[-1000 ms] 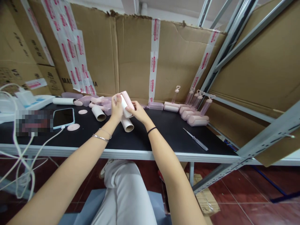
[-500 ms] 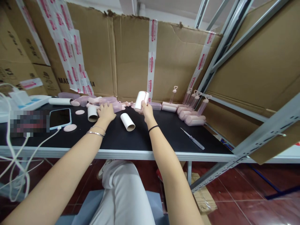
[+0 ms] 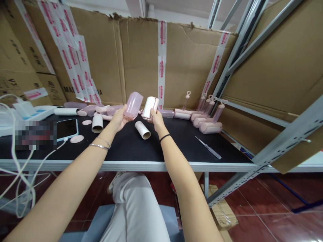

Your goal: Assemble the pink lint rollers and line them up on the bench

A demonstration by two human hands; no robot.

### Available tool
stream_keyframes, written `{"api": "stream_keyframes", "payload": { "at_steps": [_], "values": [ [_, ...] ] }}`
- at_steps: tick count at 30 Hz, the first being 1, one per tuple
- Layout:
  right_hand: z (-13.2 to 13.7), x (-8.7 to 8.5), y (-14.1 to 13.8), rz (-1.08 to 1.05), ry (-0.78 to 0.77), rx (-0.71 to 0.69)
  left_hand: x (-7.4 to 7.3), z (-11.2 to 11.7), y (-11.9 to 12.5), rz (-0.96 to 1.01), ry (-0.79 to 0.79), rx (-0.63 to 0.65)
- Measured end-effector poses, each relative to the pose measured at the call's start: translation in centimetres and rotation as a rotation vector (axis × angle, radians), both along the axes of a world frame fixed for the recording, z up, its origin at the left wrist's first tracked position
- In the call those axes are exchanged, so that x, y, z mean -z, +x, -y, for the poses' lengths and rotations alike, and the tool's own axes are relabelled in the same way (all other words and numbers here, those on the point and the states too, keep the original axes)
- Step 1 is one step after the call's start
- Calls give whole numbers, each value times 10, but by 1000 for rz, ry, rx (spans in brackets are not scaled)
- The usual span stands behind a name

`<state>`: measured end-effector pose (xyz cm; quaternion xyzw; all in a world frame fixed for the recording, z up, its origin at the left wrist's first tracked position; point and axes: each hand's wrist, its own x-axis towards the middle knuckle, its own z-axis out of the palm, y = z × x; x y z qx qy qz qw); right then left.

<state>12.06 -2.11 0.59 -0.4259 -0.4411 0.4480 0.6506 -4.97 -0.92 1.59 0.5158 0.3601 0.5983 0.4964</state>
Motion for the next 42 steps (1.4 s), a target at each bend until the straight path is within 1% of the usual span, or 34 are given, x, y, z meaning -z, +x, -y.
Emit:
{"api": "stream_keyframes", "payload": {
  "at_steps": [1,2,3,6,8,9,11,13,15,19,23,26,29,31,33,35,36,37,39,40,41,42],
  "values": [
    [0,1,-2,19,2,-27,1,3,5,32,-21,98],
    [0,1,-5,38,3,-57,2,7,10,43,-35,159],
    [0,2,-7,56,5,-87,4,10,15,44,-52,187],
    [2,4,-11,118,29,-148,8,17,24,27,-81,203],
    [4,3,-12,183,54,-158,8,19,26,9,-53,213],
    [5,3,-11,221,69,-159,8,19,26,-7,-25,206],
    [7,0,-10,289,110,-151,6,19,24,-34,19,122],
    [8,-3,-9,328,150,-131,5,19,22,-32,21,6],
    [9,-4,-9,348,174,-109,3,20,20,-7,6,-48],
    [8,-1,-12,408,214,-91,3,22,20,28,28,3],
    [7,5,-14,486,287,-78,4,24,22,41,54,9],
    [7,5,-16,585,323,-55,5,25,22,34,84,15],
    [12,3,-21,689,373,-14,8,23,21,6,61,22],
    [15,2,-25,754,410,-18,11,20,20,-14,40,26],
    [17,1,-26,803,393,-42,13,17,20,0,63,9],
    [14,-3,-23,824,313,-50,13,14,19,64,112,-35],
    [11,-6,-18,830,268,-18,12,13,18,109,121,-59],
    [6,-10,-12,843,224,44,10,13,17,155,107,-75],
    [-7,-17,2,914,148,241,5,13,14,250,28,-103],
    [-15,-20,10,985,105,329,3,13,13,297,-17,-123],
    [-23,-22,16,1081,70,383,1,13,12,338,-61,-152],
    [-31,-22,22,1198,48,393,-1,12,11,375,-95,-189]
  ]
}}
